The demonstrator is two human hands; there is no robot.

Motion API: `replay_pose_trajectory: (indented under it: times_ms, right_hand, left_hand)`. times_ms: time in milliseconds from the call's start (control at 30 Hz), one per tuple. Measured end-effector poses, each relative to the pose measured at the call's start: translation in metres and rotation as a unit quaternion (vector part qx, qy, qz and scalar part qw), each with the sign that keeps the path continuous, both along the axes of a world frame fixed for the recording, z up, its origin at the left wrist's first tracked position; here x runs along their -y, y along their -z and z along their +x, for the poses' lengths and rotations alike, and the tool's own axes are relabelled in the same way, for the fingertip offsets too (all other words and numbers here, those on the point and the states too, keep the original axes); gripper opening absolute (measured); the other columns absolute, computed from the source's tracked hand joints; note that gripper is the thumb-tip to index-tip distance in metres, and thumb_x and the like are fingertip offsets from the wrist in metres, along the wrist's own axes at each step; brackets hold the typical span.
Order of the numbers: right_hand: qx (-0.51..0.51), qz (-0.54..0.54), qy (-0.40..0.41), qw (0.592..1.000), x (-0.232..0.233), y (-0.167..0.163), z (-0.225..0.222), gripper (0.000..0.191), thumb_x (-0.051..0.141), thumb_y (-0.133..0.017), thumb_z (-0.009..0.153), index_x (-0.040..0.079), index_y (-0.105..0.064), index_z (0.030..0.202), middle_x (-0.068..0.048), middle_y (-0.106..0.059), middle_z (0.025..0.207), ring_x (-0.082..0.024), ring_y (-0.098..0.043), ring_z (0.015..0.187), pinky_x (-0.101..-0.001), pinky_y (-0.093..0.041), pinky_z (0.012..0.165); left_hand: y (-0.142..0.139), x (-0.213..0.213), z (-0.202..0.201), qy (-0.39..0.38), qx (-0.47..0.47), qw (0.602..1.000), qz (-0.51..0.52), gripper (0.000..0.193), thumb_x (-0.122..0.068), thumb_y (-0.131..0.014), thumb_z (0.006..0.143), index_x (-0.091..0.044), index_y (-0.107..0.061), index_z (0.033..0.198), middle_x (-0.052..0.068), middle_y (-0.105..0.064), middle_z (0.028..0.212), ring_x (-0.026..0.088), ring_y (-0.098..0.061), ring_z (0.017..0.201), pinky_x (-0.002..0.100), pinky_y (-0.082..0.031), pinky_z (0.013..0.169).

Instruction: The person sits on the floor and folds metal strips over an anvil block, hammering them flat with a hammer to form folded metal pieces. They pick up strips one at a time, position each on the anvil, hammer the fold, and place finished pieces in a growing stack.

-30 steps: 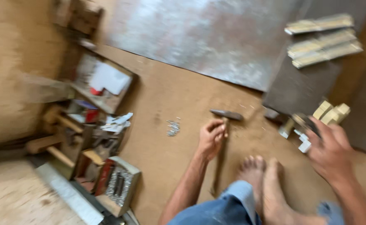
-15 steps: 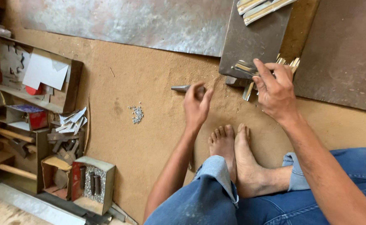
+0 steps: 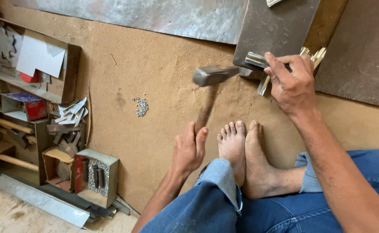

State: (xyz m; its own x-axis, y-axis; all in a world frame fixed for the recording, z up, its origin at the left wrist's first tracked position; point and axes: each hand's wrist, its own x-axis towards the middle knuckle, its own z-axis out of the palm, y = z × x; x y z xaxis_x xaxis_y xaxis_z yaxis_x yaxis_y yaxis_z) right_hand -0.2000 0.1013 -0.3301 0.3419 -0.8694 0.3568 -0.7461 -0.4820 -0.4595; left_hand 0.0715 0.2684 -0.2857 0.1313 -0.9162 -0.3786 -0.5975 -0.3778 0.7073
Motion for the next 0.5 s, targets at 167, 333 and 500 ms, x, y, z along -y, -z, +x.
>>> replay_pose_trajectory:
  times_ms: [167, 333, 500]
  right_hand:
    - [-0.013, -0.021, -0.006, 1.000, 0.000, -0.001, 0.002, 0.037, 0.010, -0.084, 0.103, 0.012, -0.072, 0.137, -0.006, -0.066, 0.108, -0.027, -0.056, 0.102, -0.0409, -0.047, 0.094]
    - [0.000, -0.008, -0.007, 1.000, 0.001, -0.004, 0.004, 0.039, 0.008, -0.082, 0.099, 0.010, -0.073, 0.137, -0.007, -0.066, 0.112, -0.028, -0.055, 0.100, -0.0408, -0.048, 0.093]
    - [-0.026, 0.009, -0.002, 1.000, 0.001, -0.010, 0.004, 0.031, -0.001, -0.077, 0.095, 0.008, -0.072, 0.124, -0.007, -0.065, 0.109, -0.027, -0.057, 0.102, -0.0385, -0.048, 0.096]
  left_hand:
    - [-0.016, 0.046, -0.018, 0.107, 0.079, 0.976, -0.171, 0.034, -0.033, -0.056, 0.107, 0.001, -0.051, 0.110, 0.020, -0.063, 0.076, 0.038, -0.065, 0.062, 0.047, -0.051, 0.051]
    - [-0.014, 0.054, -0.022, 0.115, 0.142, 0.982, -0.053, 0.034, -0.035, -0.061, 0.105, -0.001, -0.053, 0.107, 0.020, -0.063, 0.071, 0.039, -0.065, 0.057, 0.049, -0.050, 0.050]
    - [-0.018, 0.045, -0.030, 0.114, 0.116, 0.970, -0.182, 0.033, -0.030, -0.063, 0.102, 0.000, -0.054, 0.109, 0.020, -0.065, 0.076, 0.038, -0.065, 0.059, 0.047, -0.051, 0.049]
